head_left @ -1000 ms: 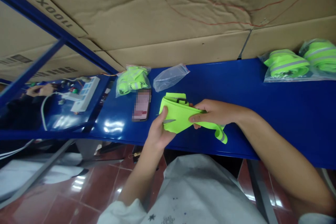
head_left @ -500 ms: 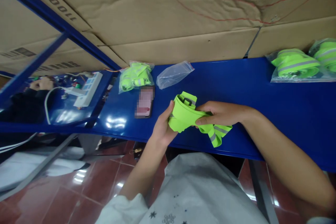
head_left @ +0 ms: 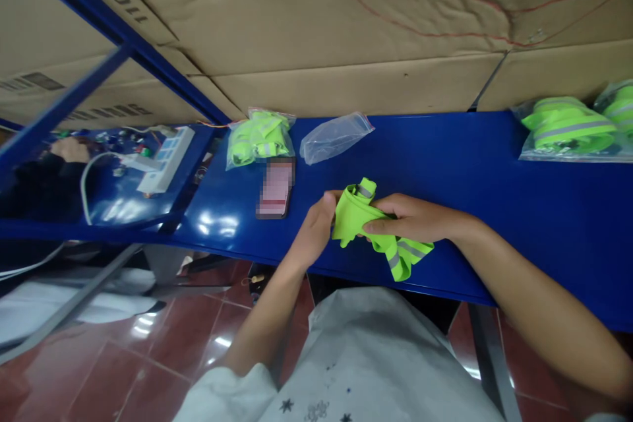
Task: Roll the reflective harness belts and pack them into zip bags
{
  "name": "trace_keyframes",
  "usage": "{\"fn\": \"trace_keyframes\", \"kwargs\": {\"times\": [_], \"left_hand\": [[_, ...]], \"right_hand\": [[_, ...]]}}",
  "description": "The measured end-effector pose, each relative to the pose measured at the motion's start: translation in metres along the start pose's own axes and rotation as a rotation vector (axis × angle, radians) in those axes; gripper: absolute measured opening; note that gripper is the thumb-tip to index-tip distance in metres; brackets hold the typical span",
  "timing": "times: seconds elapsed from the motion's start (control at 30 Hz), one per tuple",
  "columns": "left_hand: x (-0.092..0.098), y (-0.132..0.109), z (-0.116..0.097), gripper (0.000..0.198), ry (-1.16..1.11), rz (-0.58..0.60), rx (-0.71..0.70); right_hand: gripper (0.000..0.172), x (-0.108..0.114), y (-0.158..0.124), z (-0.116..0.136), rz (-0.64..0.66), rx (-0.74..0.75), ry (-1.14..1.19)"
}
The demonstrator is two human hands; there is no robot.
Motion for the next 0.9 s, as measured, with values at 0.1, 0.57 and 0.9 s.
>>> {"fn": "trace_keyframes", "kwargs": {"times": [0.1,0.57,0.9], "left_hand": [[-0.008,-0.010,-0.007,0.057,0.060,0.082,0.011],[0.022,0.003,-0.030,0.052,-0.289,-0.213,-0.016],[0.032,0.005,-0.028,0.053,-0.250,-0.230,-0.128]], "right_hand": [[0.034,0.001,-0.002,0.004,-0.040,0.005,-0.088],[0.038,0.046,-0.032,0.057,-0.377,0.387,-0.122],[0.037,0.016,-0.017,0.031,-0.145,0.164,0.413]]}}
Point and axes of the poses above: each hand's wrist, its own y-axis towards the middle knuckle, its own x-axis out of the back of the hand, z = x × y, the point moved 9 cm from there along y, towards the middle knuckle, and after that the axes turned 13 degrees about -z, right-handed, at the moved point
